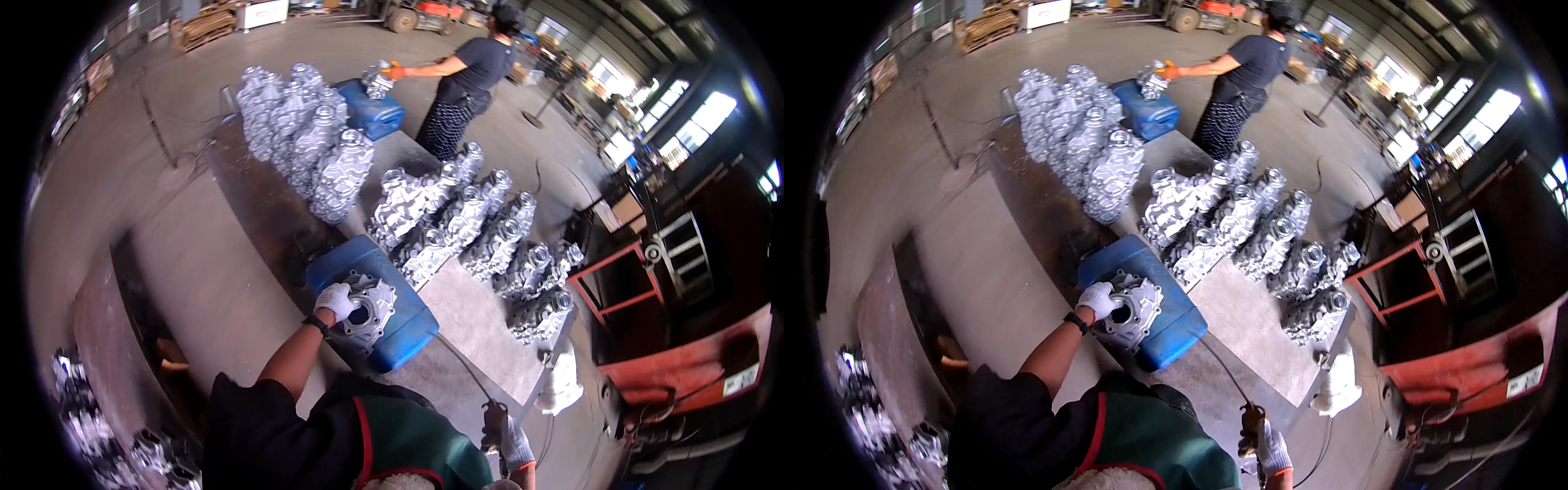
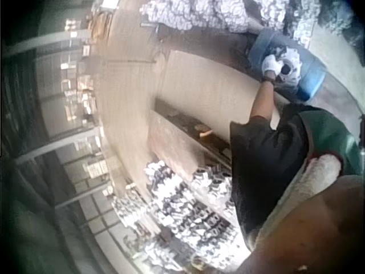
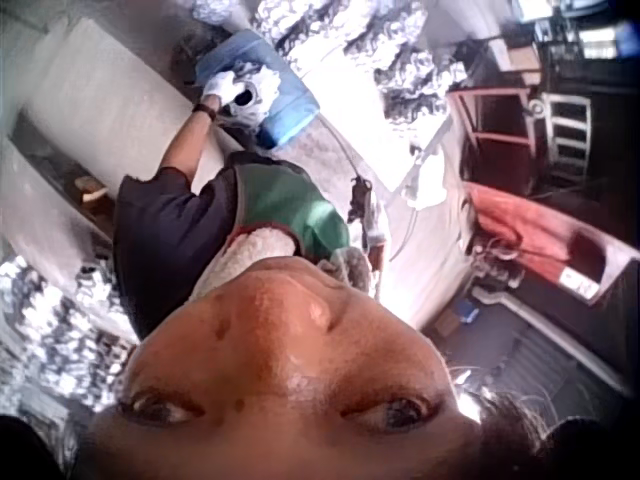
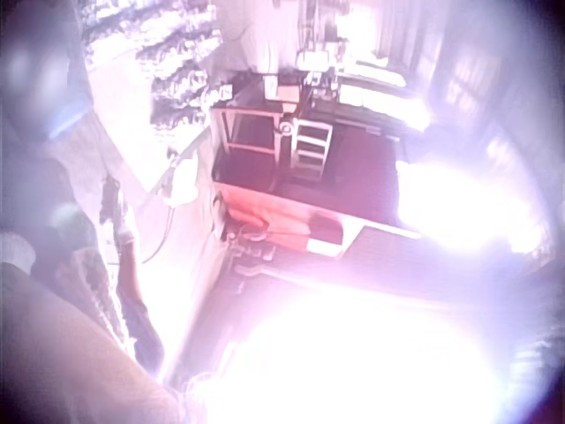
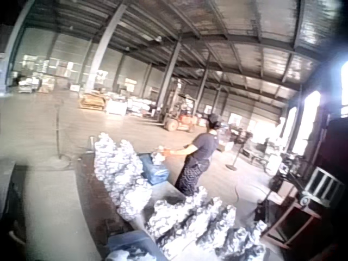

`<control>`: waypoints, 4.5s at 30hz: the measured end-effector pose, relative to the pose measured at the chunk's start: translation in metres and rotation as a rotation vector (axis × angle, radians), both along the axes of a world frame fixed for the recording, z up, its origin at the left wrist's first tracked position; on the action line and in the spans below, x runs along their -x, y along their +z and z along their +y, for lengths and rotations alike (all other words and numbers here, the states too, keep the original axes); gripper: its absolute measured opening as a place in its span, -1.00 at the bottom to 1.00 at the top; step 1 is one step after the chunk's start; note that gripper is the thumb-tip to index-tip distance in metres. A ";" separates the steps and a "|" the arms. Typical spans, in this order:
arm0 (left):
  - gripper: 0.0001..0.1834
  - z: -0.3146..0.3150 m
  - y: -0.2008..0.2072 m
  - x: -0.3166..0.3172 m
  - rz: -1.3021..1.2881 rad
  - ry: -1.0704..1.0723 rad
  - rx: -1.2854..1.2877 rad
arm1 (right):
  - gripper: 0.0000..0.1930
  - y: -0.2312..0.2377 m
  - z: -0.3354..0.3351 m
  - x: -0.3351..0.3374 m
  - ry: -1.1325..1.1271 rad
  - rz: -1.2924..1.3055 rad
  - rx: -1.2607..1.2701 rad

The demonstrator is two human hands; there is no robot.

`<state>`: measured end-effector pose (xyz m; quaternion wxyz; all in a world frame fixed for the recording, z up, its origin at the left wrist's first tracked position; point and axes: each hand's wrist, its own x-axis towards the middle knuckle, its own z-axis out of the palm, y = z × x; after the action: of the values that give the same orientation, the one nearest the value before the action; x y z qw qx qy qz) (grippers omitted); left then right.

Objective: The person cleans metal engine or transmission casings using an air blow gun. They pick up individual casings from a pile, place them on a blue container or a table, blow air into the internal cavities, and move them to a finished stack.

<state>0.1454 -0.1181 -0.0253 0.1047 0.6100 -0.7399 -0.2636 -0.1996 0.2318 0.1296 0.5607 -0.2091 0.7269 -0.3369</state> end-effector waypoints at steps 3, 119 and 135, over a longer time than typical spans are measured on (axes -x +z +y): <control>-0.51 0.046 0.015 -0.020 0.047 0.058 -0.035 | -0.37 0.007 0.015 0.015 0.032 0.037 -0.017; -0.60 -0.029 -0.049 0.532 0.487 -0.985 -0.153 | -0.51 -0.125 0.148 -0.267 -2.126 -0.775 0.517; -0.47 -0.061 -0.177 0.768 0.553 -0.336 -1.051 | -0.54 -0.110 0.099 -0.352 -2.515 -0.603 -0.011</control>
<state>-0.6224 -0.1786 -0.2027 -0.0648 0.3642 -0.5423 -0.7544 0.1521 0.3306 0.0195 0.0024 0.7003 0.2703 -0.6607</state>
